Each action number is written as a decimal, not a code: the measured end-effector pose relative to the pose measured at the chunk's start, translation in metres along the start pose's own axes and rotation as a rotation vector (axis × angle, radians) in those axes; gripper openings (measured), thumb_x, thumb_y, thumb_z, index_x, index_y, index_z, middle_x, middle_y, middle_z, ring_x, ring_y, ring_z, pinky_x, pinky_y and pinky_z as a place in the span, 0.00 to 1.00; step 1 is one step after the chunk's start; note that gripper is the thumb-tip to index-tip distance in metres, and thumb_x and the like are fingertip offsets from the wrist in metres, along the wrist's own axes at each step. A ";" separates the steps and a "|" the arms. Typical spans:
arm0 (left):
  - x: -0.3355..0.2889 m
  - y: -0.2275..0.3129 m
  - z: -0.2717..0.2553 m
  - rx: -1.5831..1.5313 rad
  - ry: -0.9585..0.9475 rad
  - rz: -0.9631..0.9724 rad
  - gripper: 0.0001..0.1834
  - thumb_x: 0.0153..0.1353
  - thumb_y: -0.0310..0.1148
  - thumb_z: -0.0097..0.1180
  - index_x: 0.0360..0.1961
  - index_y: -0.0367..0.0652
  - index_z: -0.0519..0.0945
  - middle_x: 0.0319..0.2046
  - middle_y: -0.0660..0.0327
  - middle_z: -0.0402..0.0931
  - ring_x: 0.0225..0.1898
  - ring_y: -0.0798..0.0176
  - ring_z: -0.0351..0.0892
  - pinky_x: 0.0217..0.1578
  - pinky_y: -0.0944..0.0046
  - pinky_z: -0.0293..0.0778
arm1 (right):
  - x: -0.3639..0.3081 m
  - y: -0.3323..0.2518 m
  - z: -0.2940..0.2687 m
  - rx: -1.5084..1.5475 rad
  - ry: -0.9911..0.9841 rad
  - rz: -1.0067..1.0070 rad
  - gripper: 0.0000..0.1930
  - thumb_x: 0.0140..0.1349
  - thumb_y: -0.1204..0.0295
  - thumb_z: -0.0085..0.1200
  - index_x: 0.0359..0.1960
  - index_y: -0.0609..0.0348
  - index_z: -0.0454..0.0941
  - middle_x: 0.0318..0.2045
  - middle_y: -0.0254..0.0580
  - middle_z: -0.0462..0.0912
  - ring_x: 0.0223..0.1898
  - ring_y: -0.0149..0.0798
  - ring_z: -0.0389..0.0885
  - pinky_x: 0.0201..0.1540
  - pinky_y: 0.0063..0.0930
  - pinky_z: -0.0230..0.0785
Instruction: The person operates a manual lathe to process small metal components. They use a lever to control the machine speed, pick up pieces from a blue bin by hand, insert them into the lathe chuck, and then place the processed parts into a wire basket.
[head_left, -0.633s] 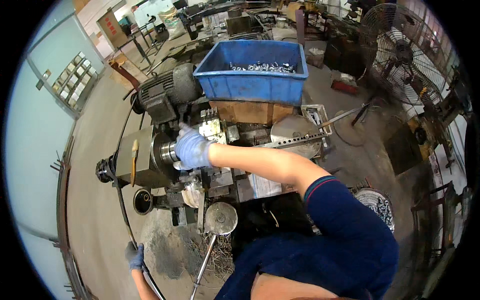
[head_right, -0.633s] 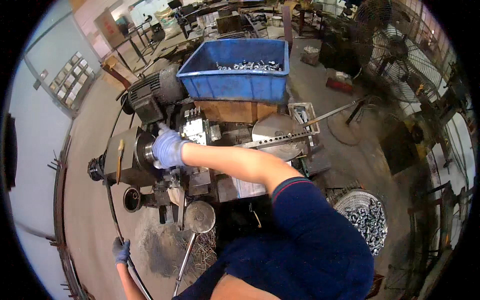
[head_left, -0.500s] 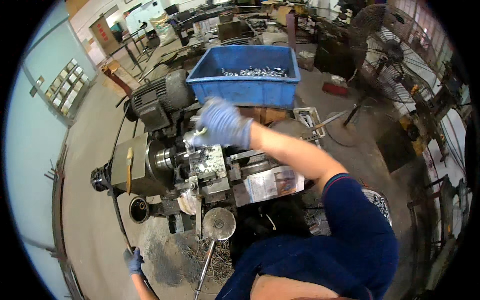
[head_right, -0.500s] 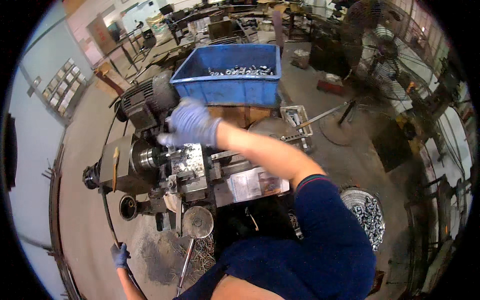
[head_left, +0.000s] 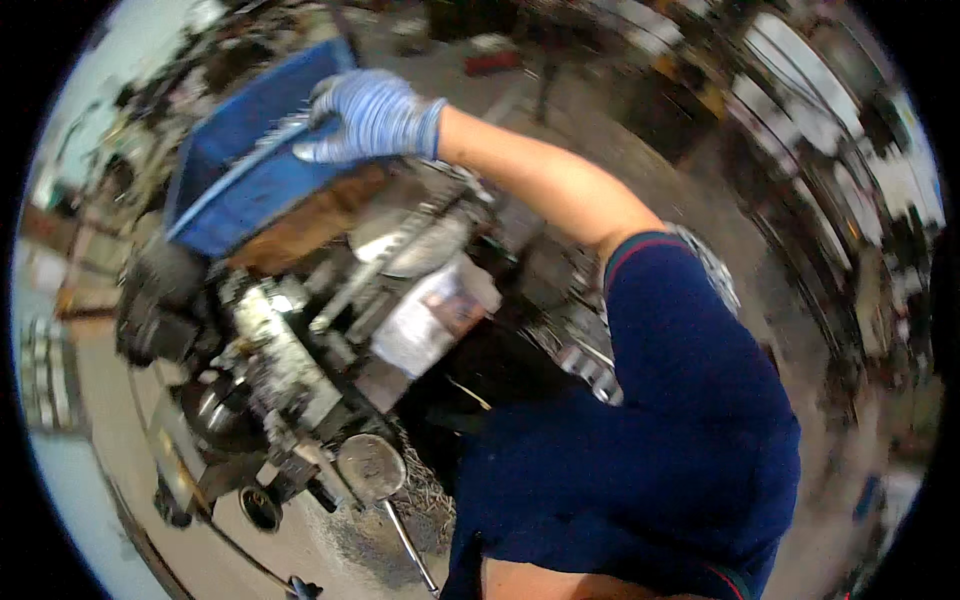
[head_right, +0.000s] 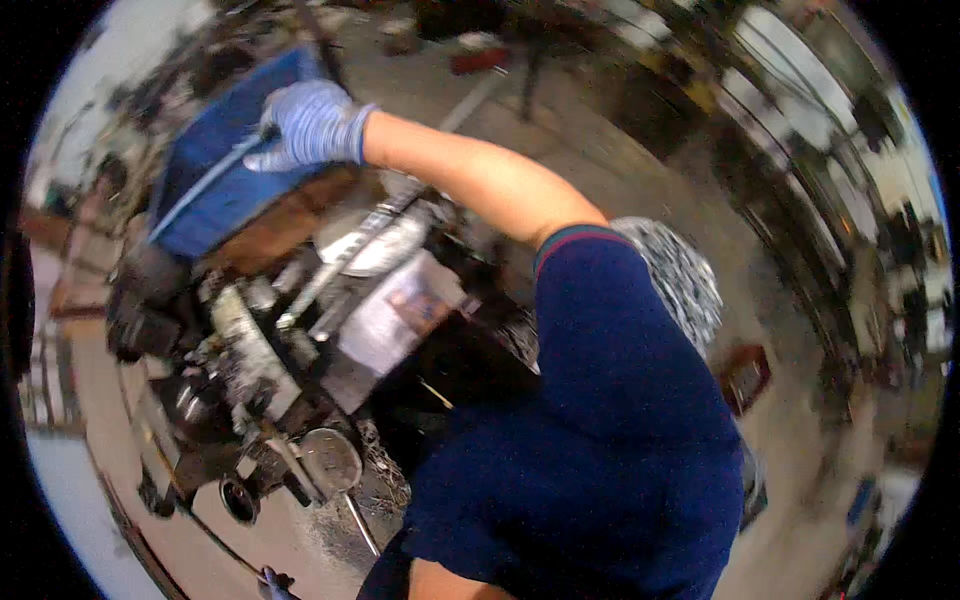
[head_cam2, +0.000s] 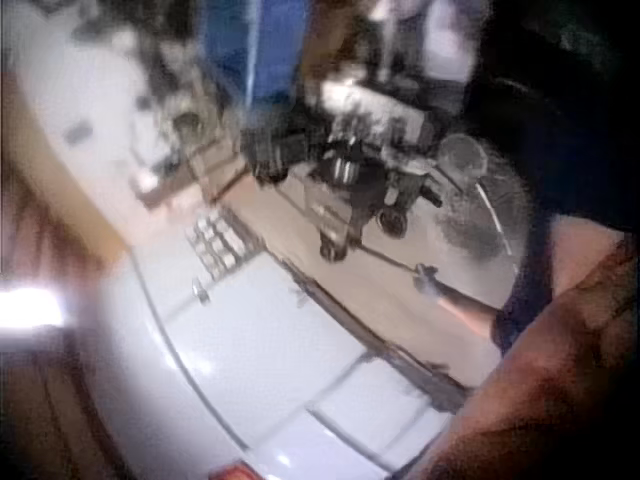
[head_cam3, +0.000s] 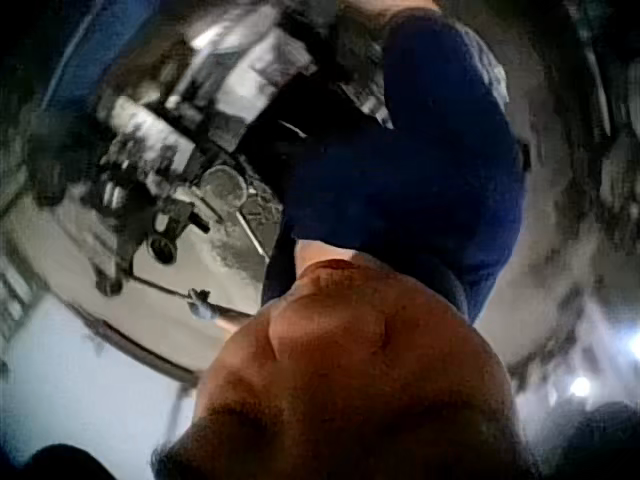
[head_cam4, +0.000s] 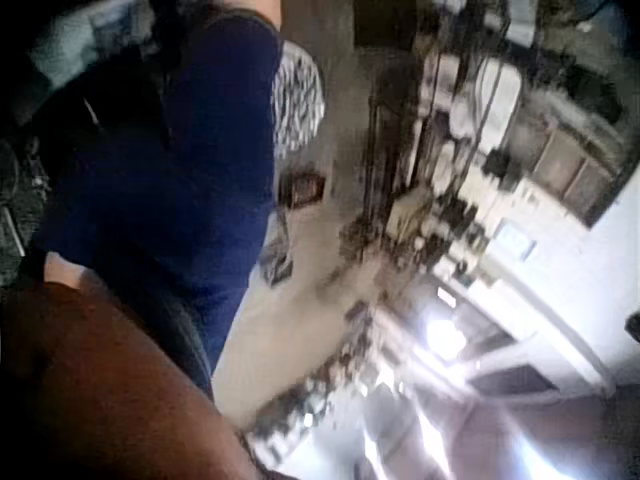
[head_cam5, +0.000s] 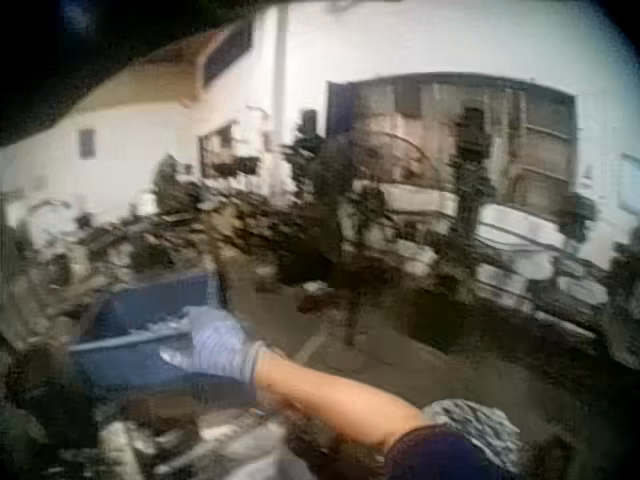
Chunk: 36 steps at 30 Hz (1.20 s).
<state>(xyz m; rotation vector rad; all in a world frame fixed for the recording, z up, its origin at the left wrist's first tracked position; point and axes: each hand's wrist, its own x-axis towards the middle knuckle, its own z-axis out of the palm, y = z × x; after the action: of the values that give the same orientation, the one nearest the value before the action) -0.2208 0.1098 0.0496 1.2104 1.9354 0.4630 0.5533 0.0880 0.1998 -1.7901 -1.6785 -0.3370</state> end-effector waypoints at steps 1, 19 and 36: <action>-0.002 0.000 0.006 0.002 0.077 0.111 0.26 0.59 0.45 0.56 0.50 0.33 0.72 0.43 0.43 0.77 0.37 0.55 0.79 0.37 0.53 0.75 | -0.032 0.013 -0.023 -0.054 0.040 0.068 0.29 0.49 0.42 0.56 0.33 0.58 0.82 0.36 0.46 0.82 0.38 0.47 0.80 0.43 0.34 0.71; 0.055 0.016 0.056 -0.058 0.279 0.026 0.23 0.57 0.44 0.58 0.40 0.31 0.72 0.23 0.54 0.72 0.24 0.62 0.75 0.24 0.60 0.73 | -0.474 0.094 -0.034 -0.434 -0.979 1.007 0.25 0.48 0.48 0.55 0.30 0.62 0.82 0.32 0.54 0.82 0.36 0.52 0.80 0.42 0.41 0.72; 0.027 -0.027 0.008 -0.280 0.091 0.133 0.19 0.56 0.43 0.60 0.40 0.38 0.76 0.18 0.62 0.72 0.18 0.68 0.73 0.19 0.68 0.71 | -0.340 0.076 -0.069 0.915 0.180 0.803 0.17 0.60 0.64 0.52 0.37 0.70 0.80 0.40 0.49 0.80 0.41 0.39 0.78 0.45 0.32 0.72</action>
<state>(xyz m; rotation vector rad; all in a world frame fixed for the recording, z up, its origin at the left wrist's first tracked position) -0.2370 0.1193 0.0153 1.1541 1.7989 0.8420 0.5932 -0.2206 0.0292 -1.4656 -0.6635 0.5310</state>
